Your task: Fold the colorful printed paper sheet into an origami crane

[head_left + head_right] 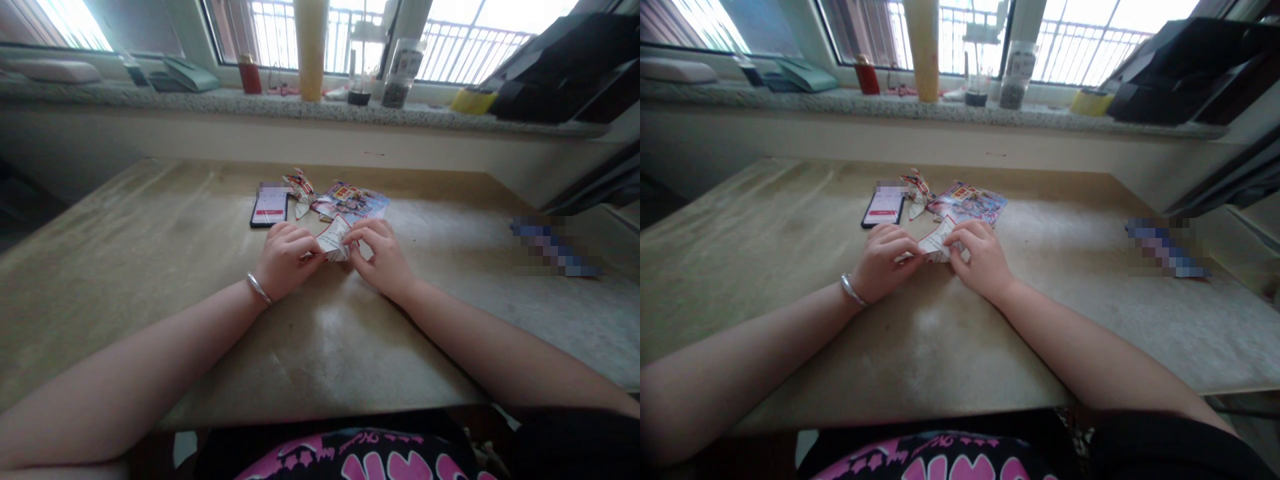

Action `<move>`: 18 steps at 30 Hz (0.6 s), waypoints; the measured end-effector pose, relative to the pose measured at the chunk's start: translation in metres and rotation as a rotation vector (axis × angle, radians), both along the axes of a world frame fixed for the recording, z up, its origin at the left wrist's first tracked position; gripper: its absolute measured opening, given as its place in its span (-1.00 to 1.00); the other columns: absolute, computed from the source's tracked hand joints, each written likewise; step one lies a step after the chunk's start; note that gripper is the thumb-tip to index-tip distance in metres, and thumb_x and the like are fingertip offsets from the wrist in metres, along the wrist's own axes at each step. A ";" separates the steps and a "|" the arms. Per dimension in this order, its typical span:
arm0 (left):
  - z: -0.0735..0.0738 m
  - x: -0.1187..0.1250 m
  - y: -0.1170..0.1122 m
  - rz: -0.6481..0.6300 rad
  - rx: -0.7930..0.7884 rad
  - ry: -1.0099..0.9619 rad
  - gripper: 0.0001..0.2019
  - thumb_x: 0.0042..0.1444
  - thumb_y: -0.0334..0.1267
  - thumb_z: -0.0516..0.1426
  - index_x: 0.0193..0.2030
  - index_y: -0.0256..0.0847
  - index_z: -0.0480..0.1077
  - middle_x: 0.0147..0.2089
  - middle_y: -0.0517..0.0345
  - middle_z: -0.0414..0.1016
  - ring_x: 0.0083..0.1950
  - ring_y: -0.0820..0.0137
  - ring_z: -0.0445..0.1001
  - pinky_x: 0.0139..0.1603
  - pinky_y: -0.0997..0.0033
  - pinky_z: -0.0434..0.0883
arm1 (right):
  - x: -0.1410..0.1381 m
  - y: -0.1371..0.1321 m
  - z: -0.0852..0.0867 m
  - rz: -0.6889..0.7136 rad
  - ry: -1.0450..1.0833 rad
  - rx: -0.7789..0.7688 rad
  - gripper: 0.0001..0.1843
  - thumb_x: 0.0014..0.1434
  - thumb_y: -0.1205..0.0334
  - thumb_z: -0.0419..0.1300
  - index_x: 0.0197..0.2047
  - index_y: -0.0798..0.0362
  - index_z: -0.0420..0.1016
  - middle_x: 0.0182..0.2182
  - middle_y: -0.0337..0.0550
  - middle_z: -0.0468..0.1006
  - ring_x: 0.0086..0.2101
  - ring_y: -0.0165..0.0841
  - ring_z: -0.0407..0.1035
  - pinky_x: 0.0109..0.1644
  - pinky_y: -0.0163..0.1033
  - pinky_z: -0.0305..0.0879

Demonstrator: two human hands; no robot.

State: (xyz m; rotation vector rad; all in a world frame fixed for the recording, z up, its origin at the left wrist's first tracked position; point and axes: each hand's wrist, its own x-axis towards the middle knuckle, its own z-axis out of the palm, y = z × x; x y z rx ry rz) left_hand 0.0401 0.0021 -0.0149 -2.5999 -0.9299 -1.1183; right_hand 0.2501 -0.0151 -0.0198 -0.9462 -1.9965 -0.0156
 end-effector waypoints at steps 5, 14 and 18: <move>0.002 0.001 -0.001 -0.008 0.029 0.062 -0.76 0.19 -0.20 0.10 -0.50 -0.15 0.39 -0.46 0.22 0.45 -0.37 0.41 0.34 -0.18 0.29 0.25 | -0.002 -0.001 0.001 0.022 -0.058 0.044 -0.92 0.09 0.33 0.19 -0.32 -0.03 0.47 -0.26 -0.15 0.48 -0.14 -0.26 0.34 0.01 -0.05 0.27; -0.001 -0.004 0.002 0.025 -0.026 0.078 -0.79 0.16 -0.07 0.17 -0.39 -0.11 0.49 -0.41 0.20 0.50 -0.32 0.39 0.39 -0.13 0.29 0.25 | -0.002 -0.002 0.003 0.012 -0.107 0.073 -0.91 0.14 0.31 0.18 -0.37 -0.05 0.48 -0.30 -0.17 0.50 -0.20 -0.27 0.34 -0.03 -0.06 0.27; -0.002 -0.010 0.006 0.037 -0.046 0.084 -0.83 0.16 -0.14 0.16 -0.39 -0.11 0.50 -0.38 0.21 0.52 -0.31 0.39 0.40 -0.15 0.30 0.24 | 0.000 -0.001 0.003 -0.019 -0.087 0.088 -0.93 0.12 0.30 0.20 -0.39 -0.05 0.47 -0.32 -0.18 0.49 -0.23 -0.28 0.35 -0.08 -0.08 0.28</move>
